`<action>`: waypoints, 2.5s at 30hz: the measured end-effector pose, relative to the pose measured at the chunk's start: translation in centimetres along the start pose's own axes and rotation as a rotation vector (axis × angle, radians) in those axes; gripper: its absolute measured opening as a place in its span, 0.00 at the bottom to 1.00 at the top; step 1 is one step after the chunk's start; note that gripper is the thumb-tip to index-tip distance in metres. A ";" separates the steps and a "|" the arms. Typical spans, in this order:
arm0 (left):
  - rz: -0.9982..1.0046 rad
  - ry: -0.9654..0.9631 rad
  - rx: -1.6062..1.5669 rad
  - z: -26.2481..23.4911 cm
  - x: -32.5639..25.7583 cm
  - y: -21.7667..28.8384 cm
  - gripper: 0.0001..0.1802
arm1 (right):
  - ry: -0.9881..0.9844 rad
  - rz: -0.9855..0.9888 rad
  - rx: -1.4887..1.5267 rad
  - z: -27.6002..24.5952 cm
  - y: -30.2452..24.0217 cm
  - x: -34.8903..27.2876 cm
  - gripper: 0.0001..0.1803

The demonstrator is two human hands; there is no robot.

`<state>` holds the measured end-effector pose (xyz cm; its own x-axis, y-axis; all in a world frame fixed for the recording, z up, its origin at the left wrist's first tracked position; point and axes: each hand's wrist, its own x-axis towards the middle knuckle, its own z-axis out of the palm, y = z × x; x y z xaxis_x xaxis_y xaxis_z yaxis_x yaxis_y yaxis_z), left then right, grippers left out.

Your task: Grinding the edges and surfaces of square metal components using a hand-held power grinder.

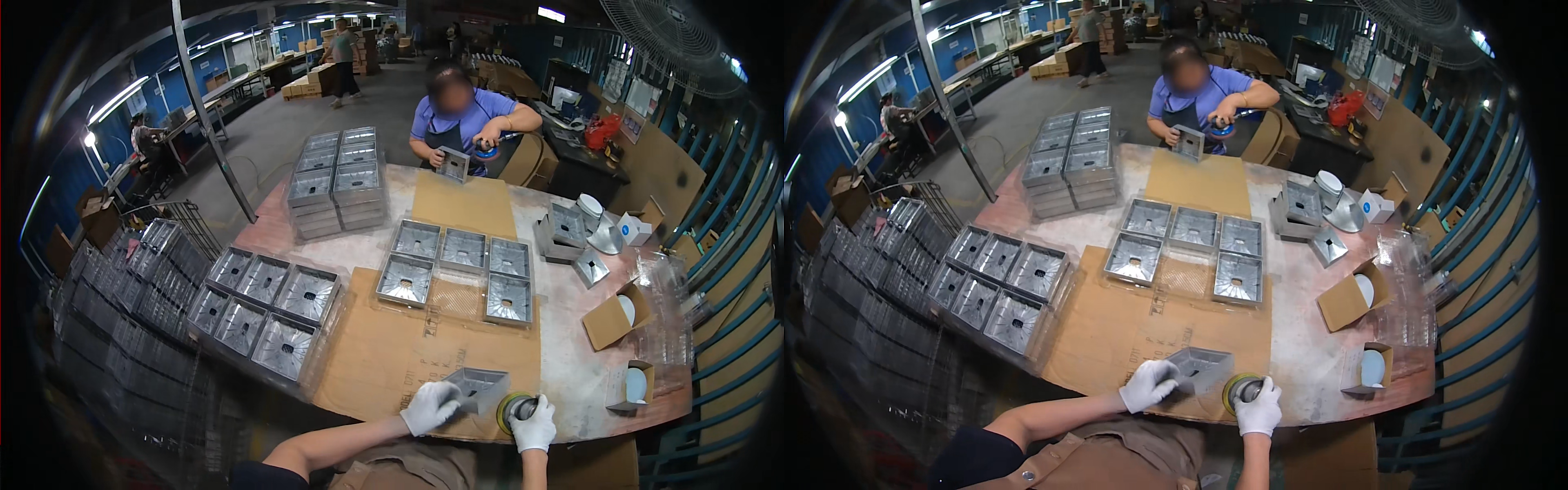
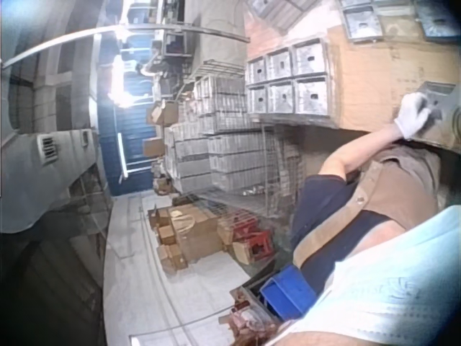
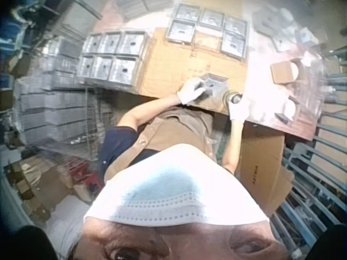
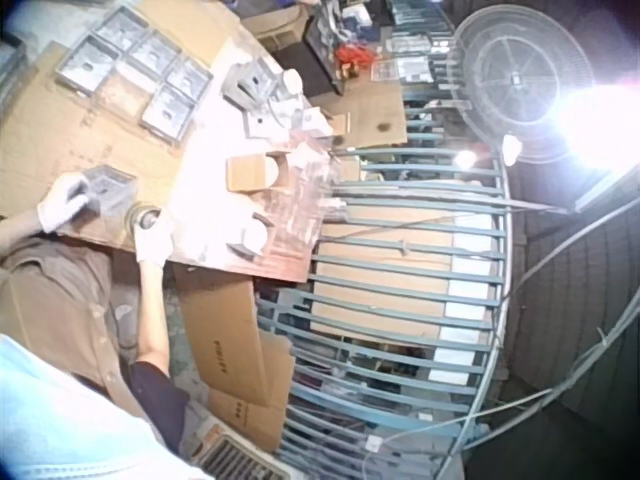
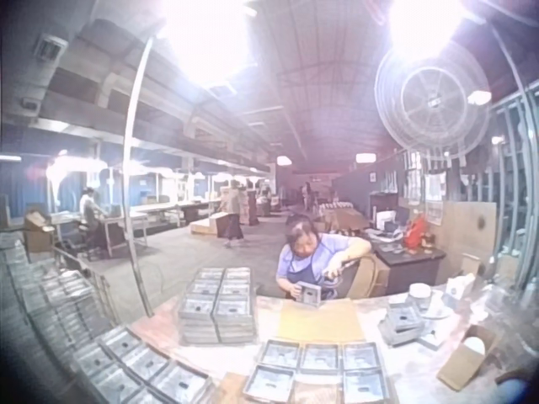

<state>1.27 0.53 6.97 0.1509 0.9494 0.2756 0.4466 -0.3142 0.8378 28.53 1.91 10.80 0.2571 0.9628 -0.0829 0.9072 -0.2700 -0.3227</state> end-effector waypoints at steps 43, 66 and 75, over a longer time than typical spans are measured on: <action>-0.395 -0.065 -0.849 2.9 -3.3 -7.5 0.16 | 0.049 -0.554 0.095 -6.9 -8.9 -1.7 0.42; -0.450 -0.039 -0.847 4.3 -4.0 -8.7 0.21 | -0.006 -0.455 -0.141 -7.2 -7.2 1.2 0.37; -0.476 -0.047 -1.047 5.5 -4.7 -10.8 0.23 | -0.181 -0.654 -0.199 -6.4 -13.4 -2.2 0.30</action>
<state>0.63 -0.60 -5.94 0.2063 0.9631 -0.1731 -0.4806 0.2538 0.8394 17.99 3.36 21.31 -0.4054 0.9095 -0.0919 0.9047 0.3847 -0.1832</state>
